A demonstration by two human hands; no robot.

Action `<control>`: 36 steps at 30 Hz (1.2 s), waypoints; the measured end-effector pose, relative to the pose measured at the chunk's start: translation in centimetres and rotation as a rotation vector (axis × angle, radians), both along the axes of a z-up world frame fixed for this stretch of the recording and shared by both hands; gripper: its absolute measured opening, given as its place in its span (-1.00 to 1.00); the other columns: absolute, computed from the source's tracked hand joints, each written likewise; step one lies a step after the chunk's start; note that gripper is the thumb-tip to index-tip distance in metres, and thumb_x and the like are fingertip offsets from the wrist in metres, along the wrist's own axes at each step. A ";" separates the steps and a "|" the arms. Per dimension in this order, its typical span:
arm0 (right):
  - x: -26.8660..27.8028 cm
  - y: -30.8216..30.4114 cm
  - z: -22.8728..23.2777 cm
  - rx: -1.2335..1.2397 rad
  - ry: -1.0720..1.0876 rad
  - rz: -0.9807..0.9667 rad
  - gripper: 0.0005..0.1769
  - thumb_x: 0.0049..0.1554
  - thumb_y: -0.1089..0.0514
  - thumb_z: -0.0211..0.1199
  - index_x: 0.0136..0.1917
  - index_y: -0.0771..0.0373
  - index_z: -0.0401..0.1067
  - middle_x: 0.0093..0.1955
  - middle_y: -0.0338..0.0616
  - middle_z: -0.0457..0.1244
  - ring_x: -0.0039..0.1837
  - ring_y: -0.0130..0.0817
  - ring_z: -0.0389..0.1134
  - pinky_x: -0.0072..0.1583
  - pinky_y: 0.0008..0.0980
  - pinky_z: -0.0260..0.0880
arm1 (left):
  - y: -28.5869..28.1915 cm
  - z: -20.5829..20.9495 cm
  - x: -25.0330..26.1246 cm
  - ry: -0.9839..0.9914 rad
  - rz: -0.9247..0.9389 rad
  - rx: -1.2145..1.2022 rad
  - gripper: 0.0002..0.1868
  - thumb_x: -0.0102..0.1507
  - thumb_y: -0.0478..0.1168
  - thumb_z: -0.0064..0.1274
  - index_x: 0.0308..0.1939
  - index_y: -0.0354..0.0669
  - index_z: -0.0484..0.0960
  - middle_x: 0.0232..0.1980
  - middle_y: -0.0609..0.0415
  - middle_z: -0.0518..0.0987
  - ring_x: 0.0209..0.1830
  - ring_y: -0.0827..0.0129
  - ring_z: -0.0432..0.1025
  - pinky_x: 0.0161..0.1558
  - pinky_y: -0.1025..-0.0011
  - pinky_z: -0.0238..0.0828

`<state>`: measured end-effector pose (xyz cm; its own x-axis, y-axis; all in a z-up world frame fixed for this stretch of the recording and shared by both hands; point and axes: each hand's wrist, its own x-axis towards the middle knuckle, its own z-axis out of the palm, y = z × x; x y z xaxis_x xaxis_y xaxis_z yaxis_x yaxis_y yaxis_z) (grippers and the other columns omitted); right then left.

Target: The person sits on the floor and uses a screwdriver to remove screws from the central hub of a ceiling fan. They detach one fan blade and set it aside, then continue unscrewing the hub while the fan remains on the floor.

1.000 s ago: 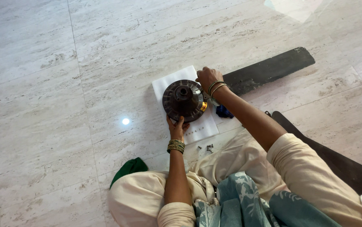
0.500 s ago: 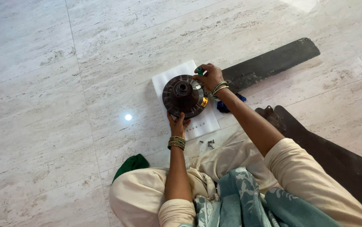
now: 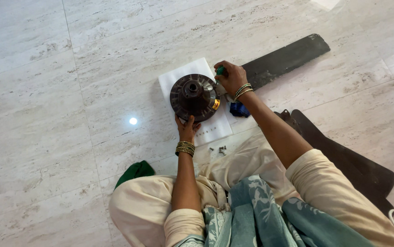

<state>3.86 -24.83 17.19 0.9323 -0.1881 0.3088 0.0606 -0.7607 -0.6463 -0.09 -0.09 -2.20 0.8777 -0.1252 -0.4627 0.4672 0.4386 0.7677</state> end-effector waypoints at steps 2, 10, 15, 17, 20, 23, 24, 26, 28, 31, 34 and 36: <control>-0.2 -0.3 0.3 0.023 -0.016 0.031 -0.66 0.08 0.17 0.42 0.15 0.09 0.51 -0.10 -0.11 0.44 -0.06 -0.18 0.51 -0.01 -0.27 0.49 | 0.0 -0.1 0.0 -0.004 0.000 0.007 0.21 0.15 -0.11 0.35 0.63 0.35 -0.25 -0.03 0.01 0.53 -0.25 0.31 0.50 0.00 0.05 0.63; -0.5 -0.3 1.4 0.009 -0.084 -0.024 -0.68 0.18 0.11 0.47 0.21 0.08 0.59 -0.03 0.06 0.38 -0.13 -0.18 0.45 -0.05 -0.29 0.48 | 0.0 -0.3 -0.1 -0.014 0.006 -0.050 0.17 0.17 -0.15 0.33 0.62 0.36 -0.22 0.07 -0.01 0.54 -0.22 0.28 0.52 -0.01 0.05 0.63; 0.0 -0.6 0.7 0.259 -0.046 -0.125 -0.60 0.03 0.13 0.56 0.11 0.25 0.57 -0.08 -0.07 0.45 -0.07 -0.39 0.48 0.00 -0.43 0.53 | 0.0 0.2 -0.2 -0.022 0.006 -0.071 0.15 0.19 -0.17 0.28 0.62 0.38 -0.26 0.11 -0.05 0.54 -0.19 0.23 0.54 -0.02 0.05 0.61; 0.2 -1.3 0.2 0.379 -0.011 -0.104 -0.65 0.04 0.18 0.54 0.08 0.29 0.58 -0.07 -0.10 0.46 -0.03 -0.46 0.50 0.03 -0.46 0.55 | 0.0 0.4 -0.1 -0.009 0.001 -0.063 0.16 0.20 -0.18 0.27 0.62 0.38 -0.27 0.10 -0.08 0.54 -0.19 0.22 0.54 -0.01 0.04 0.61; 0.1 -2.4 -0.3 0.471 0.032 0.035 -0.68 0.10 0.25 0.47 0.14 0.30 0.58 -0.02 -0.12 0.46 0.01 -0.49 0.49 0.08 -0.47 0.55 | 0.1 0.6 -0.1 -0.005 -0.013 -0.070 0.17 0.19 -0.17 0.28 0.61 0.38 -0.28 0.09 -0.03 0.56 -0.16 0.24 0.56 0.01 0.06 0.61; -0.2 -2.6 -0.1 0.461 0.016 0.153 -0.63 0.12 0.27 0.41 0.22 0.24 0.56 0.08 -0.14 0.44 0.07 -0.49 0.48 0.12 -0.48 0.54 | 0.2 0.7 -0.3 -0.023 -0.022 -0.034 0.16 0.19 -0.13 0.30 0.63 0.37 -0.25 0.03 -0.02 0.54 -0.16 0.23 0.57 0.03 0.06 0.62; -0.3 -2.4 0.2 0.450 0.006 0.153 -0.61 0.13 0.28 0.40 0.25 0.22 0.54 0.11 -0.14 0.43 0.08 -0.48 0.47 0.12 -0.46 0.52 | 0.3 0.8 -0.2 -0.018 -0.021 -0.032 0.17 0.18 -0.12 0.31 0.63 0.37 -0.24 0.02 -0.03 0.54 -0.17 0.23 0.56 0.03 0.05 0.62; -0.6 -2.0 0.8 0.336 0.005 0.083 -0.61 0.11 0.26 0.44 0.23 0.19 0.57 0.09 -0.08 0.40 0.04 -0.41 0.44 0.08 -0.42 0.50 | 0.3 0.9 -0.2 -0.009 -0.019 -0.028 0.17 0.16 -0.11 0.33 0.63 0.36 -0.22 -0.01 -0.05 0.54 -0.18 0.22 0.55 0.03 0.03 0.62; -1.0 -1.9 1.3 0.134 0.026 -0.059 -0.65 0.08 0.20 0.55 0.15 0.17 0.63 0.01 0.04 0.37 -0.04 -0.28 0.40 0.02 -0.34 0.47 | 0.3 0.9 -0.3 -0.002 -0.020 -0.019 0.17 0.16 -0.10 0.33 0.63 0.36 -0.19 -0.02 -0.03 0.54 -0.19 0.24 0.53 0.02 0.04 0.62; -0.9 -2.1 1.4 0.265 0.043 -0.087 -0.62 0.11 0.20 0.46 0.21 0.16 0.55 0.01 -0.08 0.43 -0.02 -0.39 0.44 0.07 -0.42 0.48 | 0.4 0.9 -0.2 0.014 -0.027 0.005 0.16 0.15 -0.11 0.33 0.61 0.37 -0.19 0.00 0.03 0.56 -0.18 0.26 0.53 0.03 0.06 0.62; -0.7 -2.2 0.9 0.528 -0.069 0.079 -0.67 0.11 0.21 0.38 0.17 0.14 0.49 0.12 -0.14 0.43 0.12 -0.48 0.46 0.13 -0.48 0.53 | 0.5 0.8 -0.1 0.017 -0.029 0.003 0.14 0.16 -0.11 0.32 0.60 0.36 -0.20 0.02 0.05 0.56 -0.16 0.27 0.54 0.01 0.08 0.60; -1.1 -2.1 0.5 0.404 -0.083 0.058 -0.67 0.14 0.20 0.38 0.20 0.12 0.53 0.07 -0.11 0.41 0.06 -0.42 0.46 0.08 -0.45 0.51 | 0.5 0.6 0.0 0.010 -0.028 -0.008 0.13 0.17 -0.12 0.31 0.60 0.35 -0.18 0.01 0.02 0.54 -0.16 0.26 0.54 0.01 0.08 0.60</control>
